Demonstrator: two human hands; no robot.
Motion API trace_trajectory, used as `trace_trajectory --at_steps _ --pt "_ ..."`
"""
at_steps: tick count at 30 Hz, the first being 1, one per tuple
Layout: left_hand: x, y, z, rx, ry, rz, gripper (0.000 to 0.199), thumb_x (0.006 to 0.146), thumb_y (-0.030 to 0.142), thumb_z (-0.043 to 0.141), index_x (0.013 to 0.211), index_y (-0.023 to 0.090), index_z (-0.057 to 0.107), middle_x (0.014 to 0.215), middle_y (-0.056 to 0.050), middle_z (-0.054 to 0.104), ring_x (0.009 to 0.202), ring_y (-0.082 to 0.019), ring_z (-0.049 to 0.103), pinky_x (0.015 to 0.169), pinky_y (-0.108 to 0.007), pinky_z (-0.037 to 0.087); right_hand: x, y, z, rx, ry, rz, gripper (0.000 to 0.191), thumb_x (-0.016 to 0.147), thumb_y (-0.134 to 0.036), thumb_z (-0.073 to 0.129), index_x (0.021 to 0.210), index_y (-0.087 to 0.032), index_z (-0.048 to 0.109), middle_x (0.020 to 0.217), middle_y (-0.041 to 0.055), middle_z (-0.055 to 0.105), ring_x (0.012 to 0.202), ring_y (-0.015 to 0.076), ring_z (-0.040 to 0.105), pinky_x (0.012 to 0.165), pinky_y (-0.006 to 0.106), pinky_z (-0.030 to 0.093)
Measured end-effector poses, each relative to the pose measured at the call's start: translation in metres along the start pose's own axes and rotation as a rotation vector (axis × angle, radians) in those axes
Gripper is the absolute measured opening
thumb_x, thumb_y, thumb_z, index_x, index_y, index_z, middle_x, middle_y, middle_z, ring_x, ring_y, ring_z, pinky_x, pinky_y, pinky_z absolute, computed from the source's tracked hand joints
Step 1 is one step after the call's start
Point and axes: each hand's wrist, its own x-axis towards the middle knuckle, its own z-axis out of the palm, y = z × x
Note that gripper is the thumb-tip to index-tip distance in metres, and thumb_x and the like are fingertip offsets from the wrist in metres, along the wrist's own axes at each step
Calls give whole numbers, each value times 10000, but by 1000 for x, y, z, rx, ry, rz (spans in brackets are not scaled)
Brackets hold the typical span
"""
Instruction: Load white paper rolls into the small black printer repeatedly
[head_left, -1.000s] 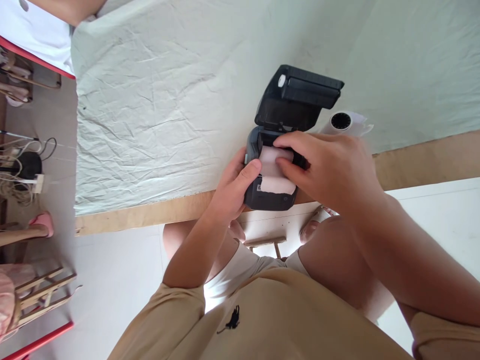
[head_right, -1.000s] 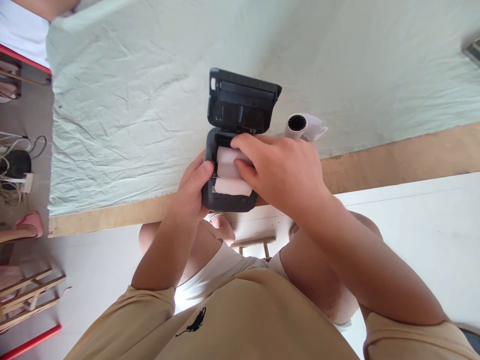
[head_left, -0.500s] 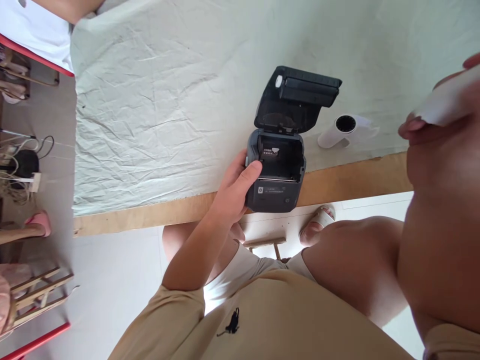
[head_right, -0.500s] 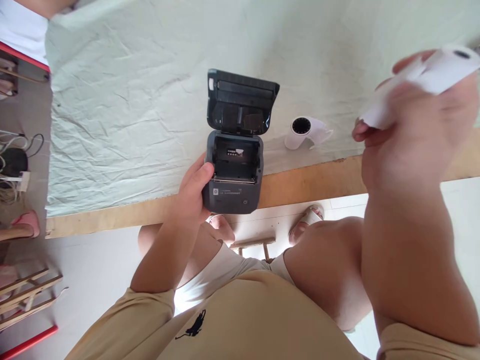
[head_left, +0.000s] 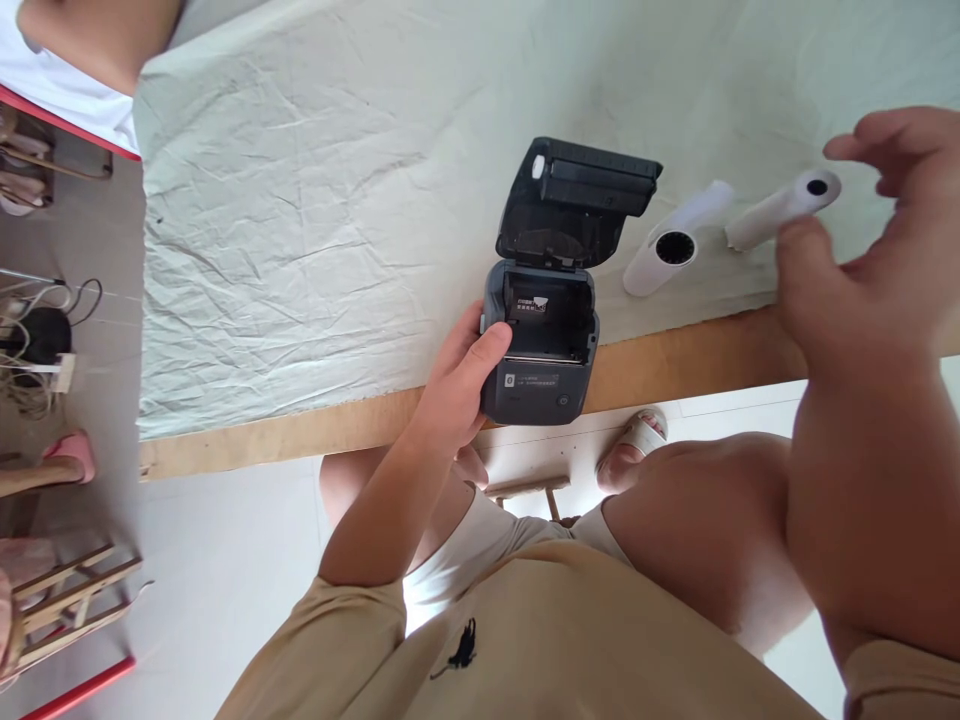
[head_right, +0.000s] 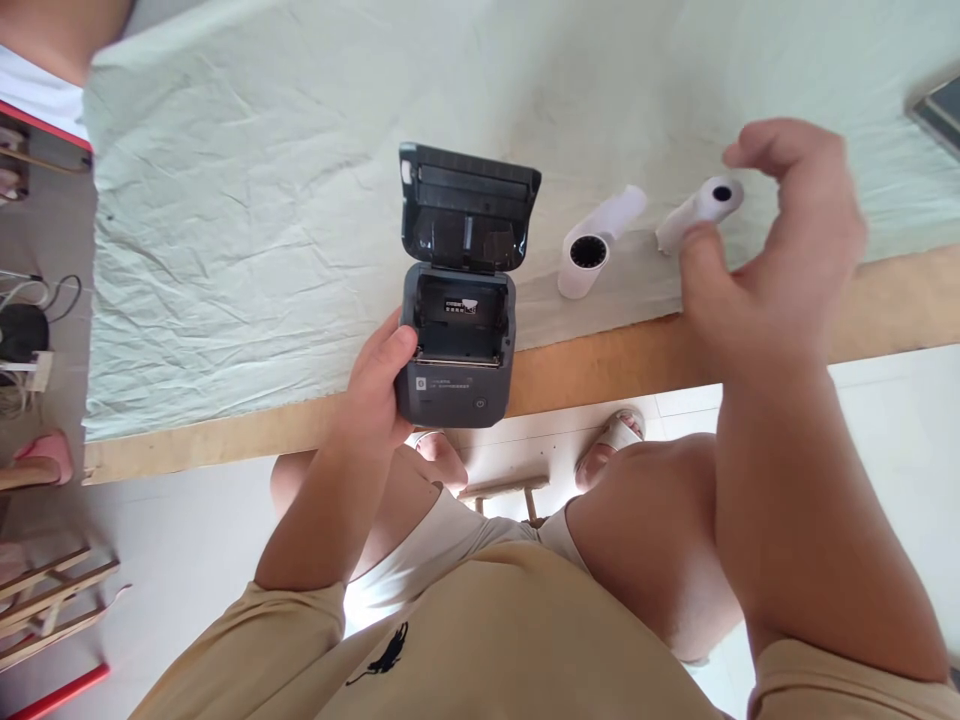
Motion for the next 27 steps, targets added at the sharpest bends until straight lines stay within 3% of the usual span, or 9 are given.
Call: trace_trajectory --at_steps 3,8,12,15,18,21,25,27 --pt "0 0 -1 14 5 -2 602 835 747 905 1118 232 774 1080 -81 865 1152 -351 849 867 -415 712 -8 -29 2 58 -45 -188 522 944 -243 657 1463 -254 712 1346 187 761 1249 396 742 1079 589 566" --pt "0 -3 -4 41 32 18 534 882 714 878 1108 242 775 951 -39 829 924 -255 827 750 -341 647 -7 -56 23 0 -294 43 511 952 -325 788 1444 -283 655 1364 187 705 1219 359 723 1048 552 611" --pt "-1 -1 -3 51 33 19 531 879 713 881 1092 238 776 896 -21 804 805 -209 771 684 -319 588 -4 -57 26 70 -357 91 477 957 -273 728 1422 -315 626 1230 121 766 1127 326 743 1027 534 602" --pt "-2 0 -1 53 44 23 547 853 731 898 1050 236 774 854 -8 779 725 -178 728 628 -306 551 -9 -54 24 96 -389 52 492 941 -197 651 1417 -316 624 1259 117 782 1063 302 753 985 510 602" --pt "-2 0 -1 54 56 23 541 853 730 900 1065 249 774 858 -4 778 750 -190 746 633 -311 561 -14 -51 25 50 -341 -19 400 914 -223 680 1307 -295 694 1265 146 761 1109 322 744 1000 524 596" --pt "-2 -1 -2 48 46 18 528 870 714 893 1096 251 776 867 -7 785 748 -187 748 625 -307 556 -16 -50 26 31 -316 4 310 968 -334 720 1278 -328 718 1185 123 743 1121 327 730 996 517 591" --pt "-2 -1 -2 52 44 17 554 858 732 893 1077 239 766 876 -21 792 788 -204 776 650 -315 579 -14 -51 24 82 -386 32 458 978 -262 664 1431 -327 649 1292 125 758 1149 317 739 998 494 592" --pt "-2 -1 -1 58 50 16 565 852 740 892 1076 239 761 886 -27 796 844 -228 801 687 -327 605 -14 -52 24 76 -388 33 443 963 -244 665 1400 -314 670 1292 132 761 1147 315 742 998 487 593"
